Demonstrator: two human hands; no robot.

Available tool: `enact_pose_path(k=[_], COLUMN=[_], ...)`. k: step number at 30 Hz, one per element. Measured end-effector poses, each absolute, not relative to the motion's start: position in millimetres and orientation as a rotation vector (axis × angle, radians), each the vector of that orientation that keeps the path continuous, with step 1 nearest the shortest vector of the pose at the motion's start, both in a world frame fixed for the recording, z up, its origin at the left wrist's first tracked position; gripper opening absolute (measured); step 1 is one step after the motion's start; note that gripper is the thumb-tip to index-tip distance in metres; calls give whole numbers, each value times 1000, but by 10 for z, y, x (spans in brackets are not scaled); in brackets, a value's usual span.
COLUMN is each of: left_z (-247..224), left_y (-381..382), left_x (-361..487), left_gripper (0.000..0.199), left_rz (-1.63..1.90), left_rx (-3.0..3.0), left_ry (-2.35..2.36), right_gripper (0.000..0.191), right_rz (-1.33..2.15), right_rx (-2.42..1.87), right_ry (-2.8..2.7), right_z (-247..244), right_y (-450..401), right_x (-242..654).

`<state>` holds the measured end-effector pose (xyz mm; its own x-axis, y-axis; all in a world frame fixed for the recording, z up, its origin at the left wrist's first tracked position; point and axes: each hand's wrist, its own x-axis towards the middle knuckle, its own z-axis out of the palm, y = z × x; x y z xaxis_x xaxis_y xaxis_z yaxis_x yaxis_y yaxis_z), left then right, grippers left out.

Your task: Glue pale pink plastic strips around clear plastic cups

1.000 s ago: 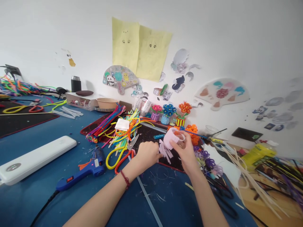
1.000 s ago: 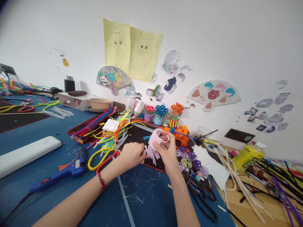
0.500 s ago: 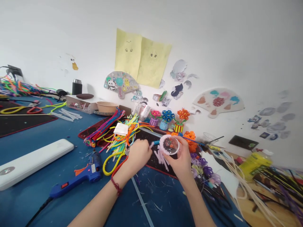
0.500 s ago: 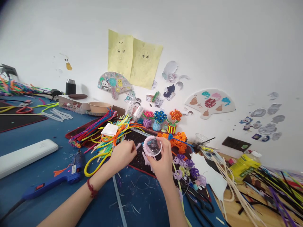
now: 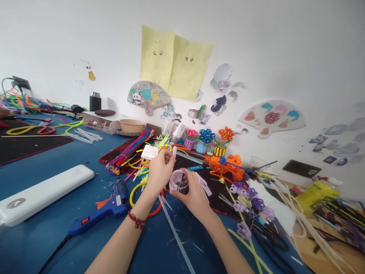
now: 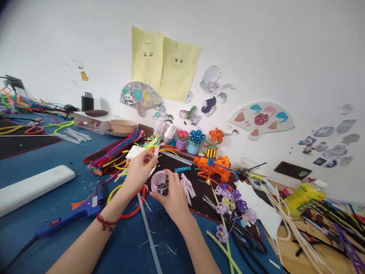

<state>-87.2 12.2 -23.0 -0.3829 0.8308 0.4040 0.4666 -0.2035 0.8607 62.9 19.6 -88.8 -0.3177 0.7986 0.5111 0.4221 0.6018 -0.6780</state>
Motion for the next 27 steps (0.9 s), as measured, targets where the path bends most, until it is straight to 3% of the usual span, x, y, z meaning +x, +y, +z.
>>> enact_pose_path(k=[4,9,15,27], left_z=[-218,-170,-166,-151], left_y=[112,16,-73,-101], left_x=[-839,-725,-644,-651], left_gripper=[12,26,35,35], left_rz=[1555,1359,1114,1055], left_rx=[1463,1443,1477,1637], left_ry=[1480,1175,994,973], right_gripper=[82,45,34,25], right_rz=[761,877,1052,1057], right_rx=[-962,-945,-835,-767], right_ry=[-1789,-1573,-1521,-1504], right_z=[-792,-537,-485,-413], right_y=[230,285,180,27], right_x=[839,1267,1202,1094])
